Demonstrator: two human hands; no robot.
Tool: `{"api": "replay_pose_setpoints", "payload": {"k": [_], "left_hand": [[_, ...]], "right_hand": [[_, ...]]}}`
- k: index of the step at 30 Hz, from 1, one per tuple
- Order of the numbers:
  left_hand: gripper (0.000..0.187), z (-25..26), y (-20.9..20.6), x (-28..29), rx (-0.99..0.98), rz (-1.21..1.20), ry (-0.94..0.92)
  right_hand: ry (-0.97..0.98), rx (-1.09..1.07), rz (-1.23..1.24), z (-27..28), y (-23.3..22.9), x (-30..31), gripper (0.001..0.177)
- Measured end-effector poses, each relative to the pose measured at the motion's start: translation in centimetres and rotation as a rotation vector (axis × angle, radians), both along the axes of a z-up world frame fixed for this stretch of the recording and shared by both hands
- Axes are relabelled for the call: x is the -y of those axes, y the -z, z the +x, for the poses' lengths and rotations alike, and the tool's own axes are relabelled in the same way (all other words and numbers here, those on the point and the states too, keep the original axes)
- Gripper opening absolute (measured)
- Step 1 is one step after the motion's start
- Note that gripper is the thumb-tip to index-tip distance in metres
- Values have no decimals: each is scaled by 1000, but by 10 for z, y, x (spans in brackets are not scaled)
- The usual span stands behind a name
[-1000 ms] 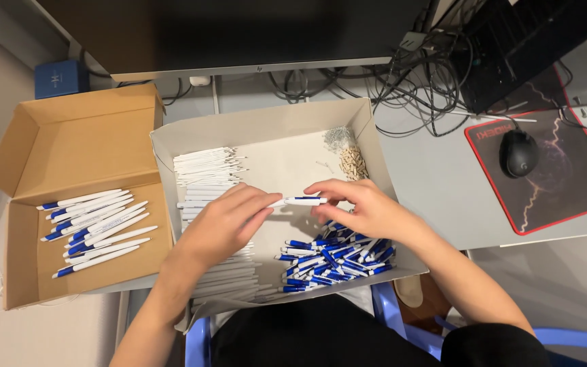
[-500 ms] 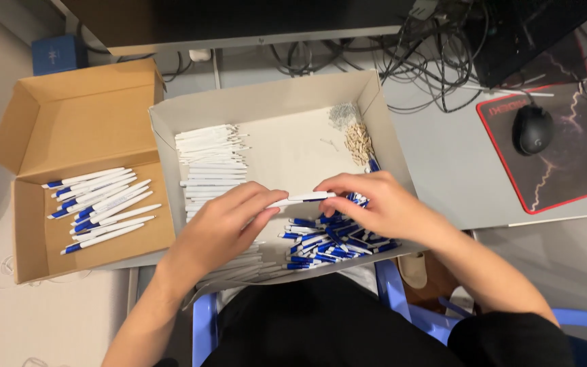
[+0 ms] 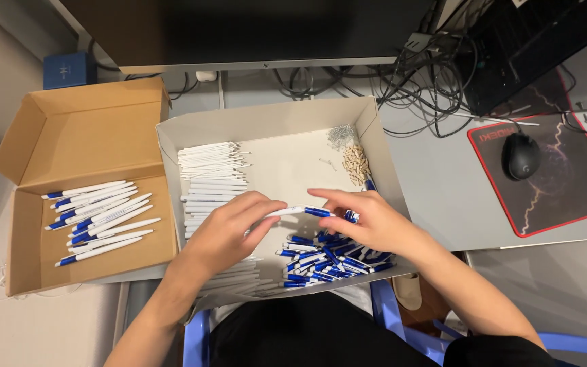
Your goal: Assembling ballpoint pens by inserting ink refills into barrels and attaching caps.
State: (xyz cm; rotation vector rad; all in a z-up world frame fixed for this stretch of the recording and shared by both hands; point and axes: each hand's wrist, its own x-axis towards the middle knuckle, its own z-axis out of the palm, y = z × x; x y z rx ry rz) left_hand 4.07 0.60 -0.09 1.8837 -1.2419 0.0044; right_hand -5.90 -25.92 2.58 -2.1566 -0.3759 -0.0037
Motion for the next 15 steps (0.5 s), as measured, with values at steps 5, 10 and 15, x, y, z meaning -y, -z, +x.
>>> {"api": "replay_pose_setpoints", "payload": {"k": [5,10,15], "left_hand": [[24,0,3,2,-16,-6,2],[23,-1,4,3,18,-2,5],[24,-2,0,4,45,5,22]], "right_hand": [[10,-41,119,3,-5,-4,27],[19,16,64,5,-9,-6,21],[-24,57,60,7,-19,-11,23]]}}
